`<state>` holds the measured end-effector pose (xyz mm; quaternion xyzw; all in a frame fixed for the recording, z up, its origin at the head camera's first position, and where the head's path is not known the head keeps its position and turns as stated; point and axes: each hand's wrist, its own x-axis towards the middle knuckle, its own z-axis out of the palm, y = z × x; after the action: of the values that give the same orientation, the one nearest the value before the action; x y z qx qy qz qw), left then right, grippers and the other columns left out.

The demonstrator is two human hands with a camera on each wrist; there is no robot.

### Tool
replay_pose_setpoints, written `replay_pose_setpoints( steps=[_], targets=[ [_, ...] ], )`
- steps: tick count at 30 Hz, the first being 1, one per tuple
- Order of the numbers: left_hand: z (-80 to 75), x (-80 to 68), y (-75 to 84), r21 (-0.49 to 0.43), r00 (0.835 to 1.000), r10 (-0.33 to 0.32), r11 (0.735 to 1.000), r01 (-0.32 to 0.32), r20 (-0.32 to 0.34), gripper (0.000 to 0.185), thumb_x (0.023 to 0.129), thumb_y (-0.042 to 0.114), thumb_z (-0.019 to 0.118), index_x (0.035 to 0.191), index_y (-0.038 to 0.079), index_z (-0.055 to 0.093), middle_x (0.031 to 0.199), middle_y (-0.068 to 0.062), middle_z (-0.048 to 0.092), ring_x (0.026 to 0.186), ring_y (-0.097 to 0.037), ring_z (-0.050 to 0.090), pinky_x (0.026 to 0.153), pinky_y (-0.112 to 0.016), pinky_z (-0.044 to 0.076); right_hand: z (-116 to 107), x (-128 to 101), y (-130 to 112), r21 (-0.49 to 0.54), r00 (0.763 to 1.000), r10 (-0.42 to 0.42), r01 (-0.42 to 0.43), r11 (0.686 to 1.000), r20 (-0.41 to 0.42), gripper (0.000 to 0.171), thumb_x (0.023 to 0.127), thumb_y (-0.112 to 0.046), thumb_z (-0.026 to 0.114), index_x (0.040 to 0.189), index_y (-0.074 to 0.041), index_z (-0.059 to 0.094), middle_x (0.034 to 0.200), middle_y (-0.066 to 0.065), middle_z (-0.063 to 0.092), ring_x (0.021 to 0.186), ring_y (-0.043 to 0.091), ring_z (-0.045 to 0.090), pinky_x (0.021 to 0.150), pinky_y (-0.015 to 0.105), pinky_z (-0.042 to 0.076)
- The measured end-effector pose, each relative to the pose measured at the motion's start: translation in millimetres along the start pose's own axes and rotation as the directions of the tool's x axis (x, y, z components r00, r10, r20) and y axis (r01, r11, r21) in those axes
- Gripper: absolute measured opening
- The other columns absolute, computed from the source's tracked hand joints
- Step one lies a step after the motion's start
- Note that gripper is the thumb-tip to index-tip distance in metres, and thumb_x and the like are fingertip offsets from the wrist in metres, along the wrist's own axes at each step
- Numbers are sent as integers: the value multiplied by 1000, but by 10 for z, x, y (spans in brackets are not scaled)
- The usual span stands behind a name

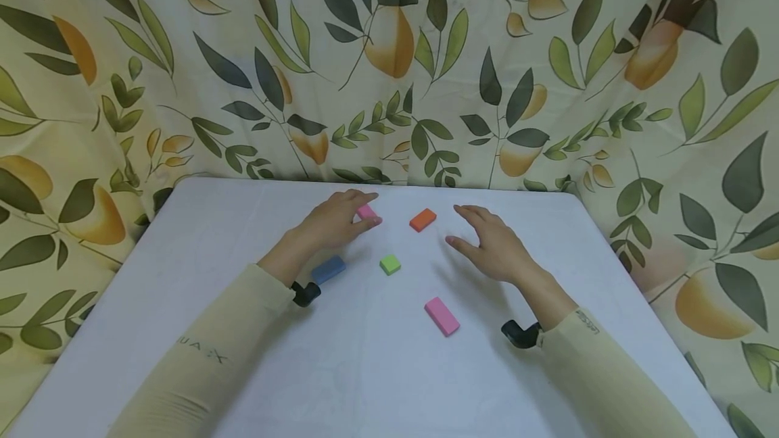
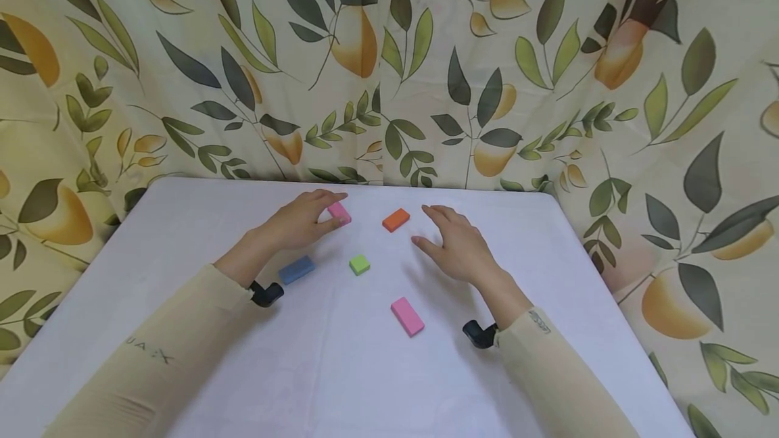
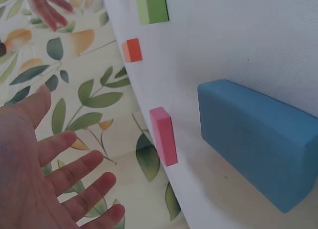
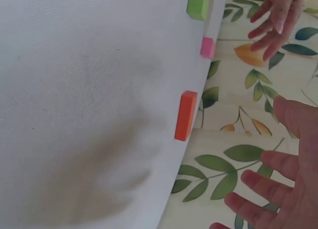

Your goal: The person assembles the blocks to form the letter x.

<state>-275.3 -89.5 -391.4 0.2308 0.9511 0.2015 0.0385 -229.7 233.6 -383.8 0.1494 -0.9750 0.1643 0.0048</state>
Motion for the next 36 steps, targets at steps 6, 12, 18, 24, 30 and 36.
replay_pose_setpoints(
  steps=[6, 12, 18, 24, 30, 36],
  targets=[
    [5, -23, 38, -18, 1000, -6, 1000, 6, 8, 67, 94, 63, 45, 151, 31, 32, 151, -1, 39, 141, -23, 33, 113, -47, 32, 7, -43, 14, 10, 1000, 12, -11, 1000, -3, 73, 91, -62, 51, 151, -26, 32, 155, 5, 32, 143, 32, 30, 110, 60, 29],
    [28, -34, 54, -53, 1000, 0, 999, 1, 7, 66, 93, 62, 46, 150, 32, 33, 151, 0, 39, 141, -25, 34, 113, -49, 31, 12, -94, 34, 25, 1000, 7, -7, 1000, 11, 74, 91, -65, 47, 152, -27, 30, 154, 8, 33, 141, 34, 32, 108, 61, 30],
    [59, -22, 61, -63, 1000, 11, 998, -10, 9, 65, 94, 61, 46, 151, 33, 31, 152, -1, 38, 140, -25, 36, 112, -50, 33, 19, -128, 39, 38, 1000, 19, -19, 999, 7, 74, 90, -66, 47, 151, -28, 31, 153, 7, 35, 141, 32, 33, 107, 61, 32],
    [91, -12, 68, -70, 1000, 19, 997, -17, 23, 65, 94, 61, 46, 151, 32, 31, 149, -2, 42, 138, -26, 40, 111, -49, 35, 30, -163, 32, 50, 1000, 21, -21, 999, 4, 73, 90, -65, 48, 150, -27, 33, 152, 8, 35, 140, 32, 34, 106, 60, 34],
    [124, -23, 59, -90, 999, 19, 996, -16, 41, 63, 95, 57, 48, 151, 34, 30, 145, -2, 45, 135, -25, 43, 111, -47, 36, 51, -194, 21, 59, 1000, 18, -19, 998, 11, 74, 90, -65, 49, 150, -25, 35, 151, 9, 37, 138, 32, 36, 105, 60, 35],
    [150, -38, 60, -104, 999, 33, 994, -28, 42, 62, 95, 56, 48, 151, 34, 31, 144, -3, 47, 133, -24, 44, 110, -47, 36, 74, -220, -4, 71, 1000, 20, -21, 997, 22, 74, 89, -65, 52, 150, -25, 35, 149, 7, 39, 137, 31, 38, 104, 59, 37]
  ],
)
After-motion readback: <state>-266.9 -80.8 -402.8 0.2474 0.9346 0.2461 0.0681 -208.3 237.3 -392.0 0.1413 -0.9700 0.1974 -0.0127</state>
